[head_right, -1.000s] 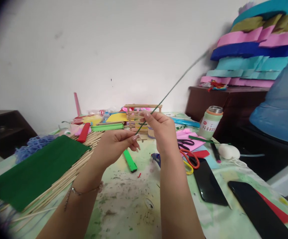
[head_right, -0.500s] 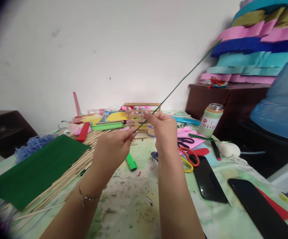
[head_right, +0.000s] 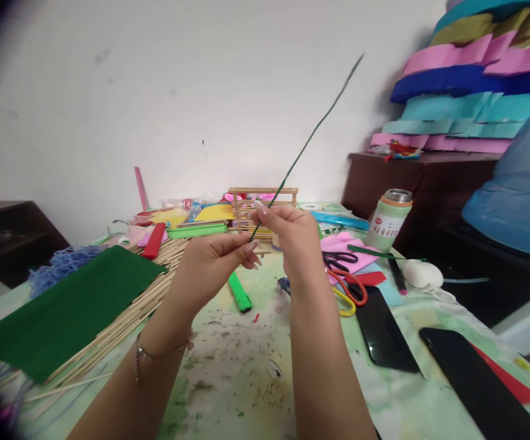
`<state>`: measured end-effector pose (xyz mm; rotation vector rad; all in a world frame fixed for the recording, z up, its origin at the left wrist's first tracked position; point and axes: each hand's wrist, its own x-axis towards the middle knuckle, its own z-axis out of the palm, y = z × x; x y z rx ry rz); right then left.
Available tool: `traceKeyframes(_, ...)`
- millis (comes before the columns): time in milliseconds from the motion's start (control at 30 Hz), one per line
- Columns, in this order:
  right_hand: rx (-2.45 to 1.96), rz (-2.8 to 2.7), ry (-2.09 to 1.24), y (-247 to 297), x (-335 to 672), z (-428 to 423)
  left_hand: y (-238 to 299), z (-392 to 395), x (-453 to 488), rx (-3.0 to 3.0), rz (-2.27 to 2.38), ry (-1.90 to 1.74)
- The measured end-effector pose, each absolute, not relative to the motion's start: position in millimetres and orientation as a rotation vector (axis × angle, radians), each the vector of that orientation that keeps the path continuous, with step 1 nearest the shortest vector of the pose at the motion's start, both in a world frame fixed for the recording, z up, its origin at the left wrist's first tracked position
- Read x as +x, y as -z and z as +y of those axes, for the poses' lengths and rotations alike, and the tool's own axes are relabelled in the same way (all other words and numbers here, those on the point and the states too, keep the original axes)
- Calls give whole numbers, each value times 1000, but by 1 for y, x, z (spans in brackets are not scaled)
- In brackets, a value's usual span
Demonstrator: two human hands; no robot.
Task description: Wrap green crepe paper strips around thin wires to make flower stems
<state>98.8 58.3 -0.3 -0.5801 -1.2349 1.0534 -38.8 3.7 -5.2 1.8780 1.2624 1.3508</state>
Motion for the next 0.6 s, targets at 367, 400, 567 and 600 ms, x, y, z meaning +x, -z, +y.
traceKeyframes(367, -626, -1132, -1001, 1, 96, 62, 7, 8, -39, 1923, 1270, -1322)
traceKeyframes(400, -598, -1141, -1020, 1, 99, 63, 6, 9, -41, 1807, 1168, -1261)
traceKeyframes(567, -565, -1148, -1053, 2, 107, 63, 1, 14, -51, 1407, 890, -1118)
traceKeyframes(600, -565, -1151, -1056, 1, 108, 63, 1, 15, -52, 1376, 875, -1095)
